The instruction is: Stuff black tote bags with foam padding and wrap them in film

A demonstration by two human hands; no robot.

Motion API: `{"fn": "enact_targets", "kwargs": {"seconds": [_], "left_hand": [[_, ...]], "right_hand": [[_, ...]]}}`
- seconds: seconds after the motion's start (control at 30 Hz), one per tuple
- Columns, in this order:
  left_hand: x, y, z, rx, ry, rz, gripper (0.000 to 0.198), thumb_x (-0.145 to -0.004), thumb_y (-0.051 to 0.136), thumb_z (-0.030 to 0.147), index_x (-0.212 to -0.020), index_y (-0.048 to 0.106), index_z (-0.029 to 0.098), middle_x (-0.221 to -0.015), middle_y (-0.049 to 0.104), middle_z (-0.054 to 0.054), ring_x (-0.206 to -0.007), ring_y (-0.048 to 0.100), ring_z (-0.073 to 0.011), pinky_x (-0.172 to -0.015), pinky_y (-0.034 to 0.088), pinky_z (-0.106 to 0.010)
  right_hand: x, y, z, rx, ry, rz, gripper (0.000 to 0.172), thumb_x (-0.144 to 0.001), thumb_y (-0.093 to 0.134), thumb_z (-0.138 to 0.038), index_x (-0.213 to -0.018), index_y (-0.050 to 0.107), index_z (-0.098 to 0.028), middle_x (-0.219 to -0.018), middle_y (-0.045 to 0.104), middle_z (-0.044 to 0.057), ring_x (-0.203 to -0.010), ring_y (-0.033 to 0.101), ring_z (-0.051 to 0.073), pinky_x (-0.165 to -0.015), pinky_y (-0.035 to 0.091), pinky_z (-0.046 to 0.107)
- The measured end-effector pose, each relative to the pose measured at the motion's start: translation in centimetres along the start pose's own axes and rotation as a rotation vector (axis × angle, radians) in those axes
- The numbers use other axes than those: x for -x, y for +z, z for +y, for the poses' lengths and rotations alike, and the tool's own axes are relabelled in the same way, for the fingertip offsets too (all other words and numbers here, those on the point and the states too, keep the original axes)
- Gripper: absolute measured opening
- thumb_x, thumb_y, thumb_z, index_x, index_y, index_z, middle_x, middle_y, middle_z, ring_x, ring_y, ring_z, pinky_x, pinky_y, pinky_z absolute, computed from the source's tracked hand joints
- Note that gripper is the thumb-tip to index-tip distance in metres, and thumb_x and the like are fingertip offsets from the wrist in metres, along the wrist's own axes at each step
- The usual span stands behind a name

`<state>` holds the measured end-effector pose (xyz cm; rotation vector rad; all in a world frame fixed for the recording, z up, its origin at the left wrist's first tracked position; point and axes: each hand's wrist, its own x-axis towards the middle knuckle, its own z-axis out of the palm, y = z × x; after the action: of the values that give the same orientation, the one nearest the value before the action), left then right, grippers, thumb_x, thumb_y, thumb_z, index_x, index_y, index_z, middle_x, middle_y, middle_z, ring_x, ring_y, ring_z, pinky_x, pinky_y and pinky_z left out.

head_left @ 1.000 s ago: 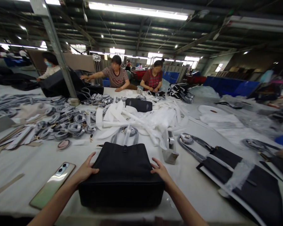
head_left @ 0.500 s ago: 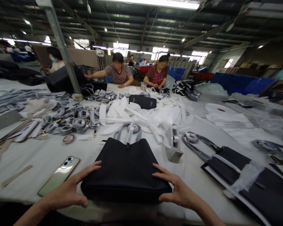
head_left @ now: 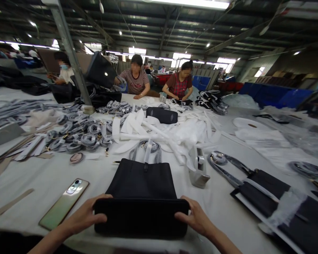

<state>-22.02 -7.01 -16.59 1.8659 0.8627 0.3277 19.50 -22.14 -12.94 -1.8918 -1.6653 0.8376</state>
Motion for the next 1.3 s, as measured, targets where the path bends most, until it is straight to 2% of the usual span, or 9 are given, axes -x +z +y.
{"fn": "enact_targets", "kwargs": {"seconds": [0.2,0.3,0.43,0.73,0.87,1.0,1.1,1.17,1.3], "left_hand": [[-1.8,1.3,-0.2,0.048,-0.096,0.129,0.043,-0.08,0.055,0.053,-0.103,0.063,0.017,-0.102,0.07,-0.006,-0.097,0.062,-0.0276,-0.087,0.05,-0.036],[-3.0,2.1,-0.2,0.063,-0.129,0.246,0.045,-0.081,0.054,0.052,-0.108,0.06,0.017,-0.107,0.069,-0.007,-0.102,0.061,-0.0273,-0.091,0.047,-0.036],[-4.7,3.4,-1.1,0.02,-0.258,0.404,0.043,-0.081,0.052,0.05,-0.106,0.061,0.016,-0.107,0.069,-0.009,-0.103,0.061,-0.0277,-0.091,0.046,-0.036],[-7.2,4.0,-1.8,-0.045,-0.346,0.446,0.04,-0.079,0.051,0.05,-0.087,0.067,0.015,-0.095,0.072,-0.013,-0.093,0.065,-0.0296,-0.087,0.047,-0.037],[-6.6,4.9,-1.5,-0.08,-0.352,0.468,0.049,-0.081,0.044,0.056,-0.092,0.065,0.013,-0.097,0.071,-0.015,-0.097,0.064,-0.0337,-0.088,0.046,-0.043],[-5.9,5.9,-2.4,-0.13,-0.386,0.468,0.052,-0.082,0.04,0.06,-0.097,0.063,0.015,-0.1,0.07,-0.014,-0.1,0.064,-0.0337,-0.087,0.048,-0.043],[-5.6,5.7,-2.7,-0.24,-0.419,0.435,0.057,-0.083,0.036,0.064,-0.095,0.063,0.016,-0.093,0.07,-0.013,-0.093,0.066,-0.0338,-0.083,0.049,-0.043],[-5.4,5.4,-2.2,-0.384,-0.389,0.473,0.059,-0.083,0.036,0.064,-0.098,0.064,0.015,-0.094,0.069,-0.015,-0.093,0.065,-0.0345,-0.085,0.048,-0.046],[-6.1,6.3,0.2,-0.699,-0.142,0.589,0.053,-0.085,0.04,0.047,-0.129,0.053,0.019,-0.135,0.05,-0.018,-0.127,0.042,-0.0368,-0.104,0.026,-0.058]], "right_hand": [[-1.0,1.4,0.7,-0.302,0.08,0.009,0.045,-0.077,0.059,-0.056,-0.097,0.062,-0.016,-0.09,0.067,0.006,-0.087,0.061,0.025,-0.077,0.05,0.035],[-1.6,2.5,1.0,-0.359,0.136,0.097,0.05,-0.075,0.06,-0.057,-0.104,0.061,-0.017,-0.099,0.069,0.007,-0.095,0.062,0.027,-0.085,0.05,0.037],[-2.9,4.6,1.7,-0.29,0.275,0.3,0.051,-0.073,0.056,-0.063,-0.094,0.065,-0.018,-0.094,0.071,0.008,-0.094,0.063,0.031,-0.086,0.049,0.042],[-4.7,6.1,2.4,-0.055,0.371,0.414,0.055,-0.074,0.046,-0.071,-0.077,0.064,-0.02,-0.08,0.07,0.01,-0.084,0.064,0.031,-0.079,0.048,0.042],[-3.3,5.9,1.9,-0.03,0.386,0.407,0.055,-0.079,0.044,-0.068,-0.088,0.064,-0.018,-0.088,0.069,0.012,-0.088,0.064,0.031,-0.08,0.049,0.042],[-2.5,5.5,0.2,0.263,0.274,0.52,0.055,-0.083,0.052,-0.053,-0.124,0.054,-0.016,-0.118,0.06,0.017,-0.108,0.056,0.034,-0.093,0.043,0.049],[-3.4,5.7,-1.6,0.443,0.05,0.406,0.054,-0.084,0.055,-0.044,-0.134,0.047,-0.026,-0.14,0.044,0.012,-0.129,0.038,0.036,-0.106,0.025,0.057],[-4.1,6.2,-2.3,0.43,0.001,0.274,0.05,-0.085,0.054,-0.046,-0.133,0.047,-0.034,-0.147,0.036,0.007,-0.134,0.029,0.038,-0.107,0.018,0.063],[-4.5,7.2,-2.3,0.368,0.063,0.212,0.05,-0.086,0.052,-0.049,-0.135,0.044,-0.04,-0.153,0.023,0.006,-0.136,0.021,0.042,-0.104,0.015,0.068]]}}
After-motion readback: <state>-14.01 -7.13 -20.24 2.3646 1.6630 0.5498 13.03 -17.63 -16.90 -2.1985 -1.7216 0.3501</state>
